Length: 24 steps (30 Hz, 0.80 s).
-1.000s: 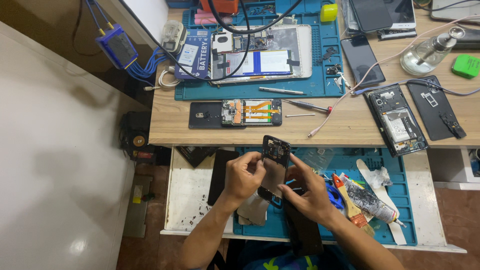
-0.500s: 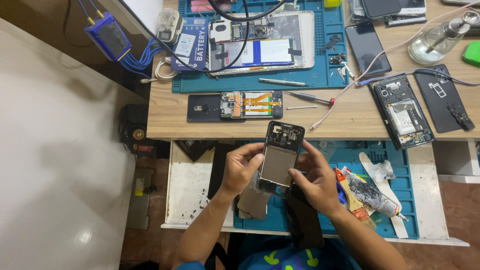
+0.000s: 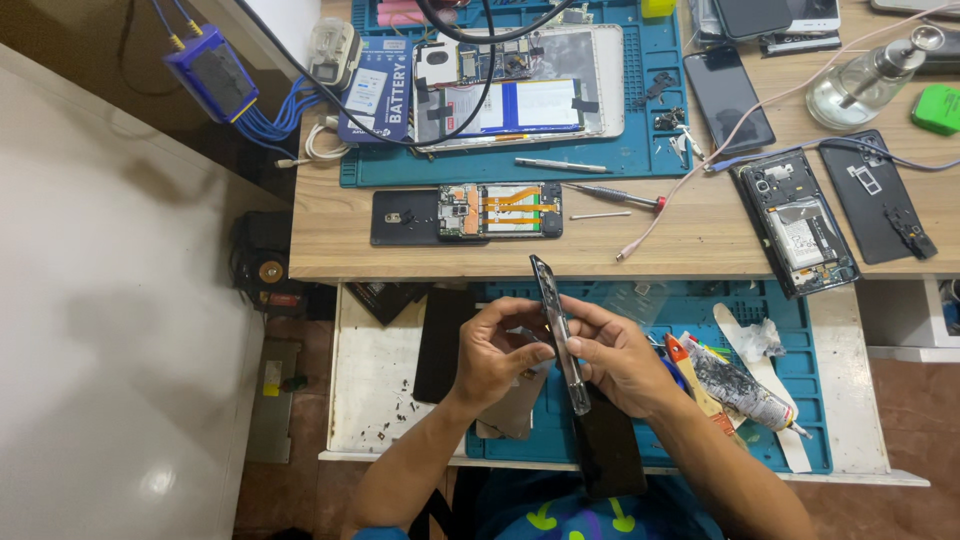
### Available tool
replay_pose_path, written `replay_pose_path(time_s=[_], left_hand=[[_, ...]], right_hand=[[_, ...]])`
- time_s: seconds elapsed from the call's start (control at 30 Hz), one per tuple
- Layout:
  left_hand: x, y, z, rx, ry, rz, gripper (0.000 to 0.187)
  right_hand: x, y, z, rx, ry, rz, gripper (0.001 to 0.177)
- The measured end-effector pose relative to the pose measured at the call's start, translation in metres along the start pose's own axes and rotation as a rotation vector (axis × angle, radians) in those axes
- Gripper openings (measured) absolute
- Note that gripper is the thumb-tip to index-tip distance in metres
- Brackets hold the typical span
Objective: The person disassembles a smartphone, separating the screen assembly from the back housing. They then retrieve a new battery from a drawer, peel off its protective film, and place it on the workbench alongside other tools and components.
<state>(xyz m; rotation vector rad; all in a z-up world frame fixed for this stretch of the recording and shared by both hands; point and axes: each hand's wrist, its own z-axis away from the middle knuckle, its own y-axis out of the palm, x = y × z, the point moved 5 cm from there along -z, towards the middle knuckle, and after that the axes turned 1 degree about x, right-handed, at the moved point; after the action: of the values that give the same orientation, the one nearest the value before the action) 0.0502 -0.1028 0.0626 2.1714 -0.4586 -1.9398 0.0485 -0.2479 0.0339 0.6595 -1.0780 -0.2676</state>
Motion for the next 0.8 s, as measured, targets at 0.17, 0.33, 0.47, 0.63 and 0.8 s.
replay_pose_path(time_s=[0.17,0.33,0.47,0.63,0.8], left_hand=[[-0.002,-0.002,0.001,-0.015,0.011,-0.018,0.047],[-0.002,-0.002,0.002,-0.023,0.017,-0.033,0.048],[-0.007,0.0,0.004,-0.04,0.031,-0.057,0.052],[0.002,-0.005,0.006,-0.073,0.065,-0.146,0.04],[0.016,-0.012,0.007,-0.158,0.008,-0.188,0.034]], right_hand=[[-0.004,-0.001,-0.001,0.009,0.044,-0.005,0.056],[-0.006,0.0,-0.001,0.021,0.059,-0.005,0.058],[0.011,0.004,0.002,-0.054,-0.125,0.13,0.055],[0.031,0.0,0.008,-0.144,-0.401,0.441,0.059],[0.033,-0.002,0.013,-0.168,-0.515,0.517,0.06]])
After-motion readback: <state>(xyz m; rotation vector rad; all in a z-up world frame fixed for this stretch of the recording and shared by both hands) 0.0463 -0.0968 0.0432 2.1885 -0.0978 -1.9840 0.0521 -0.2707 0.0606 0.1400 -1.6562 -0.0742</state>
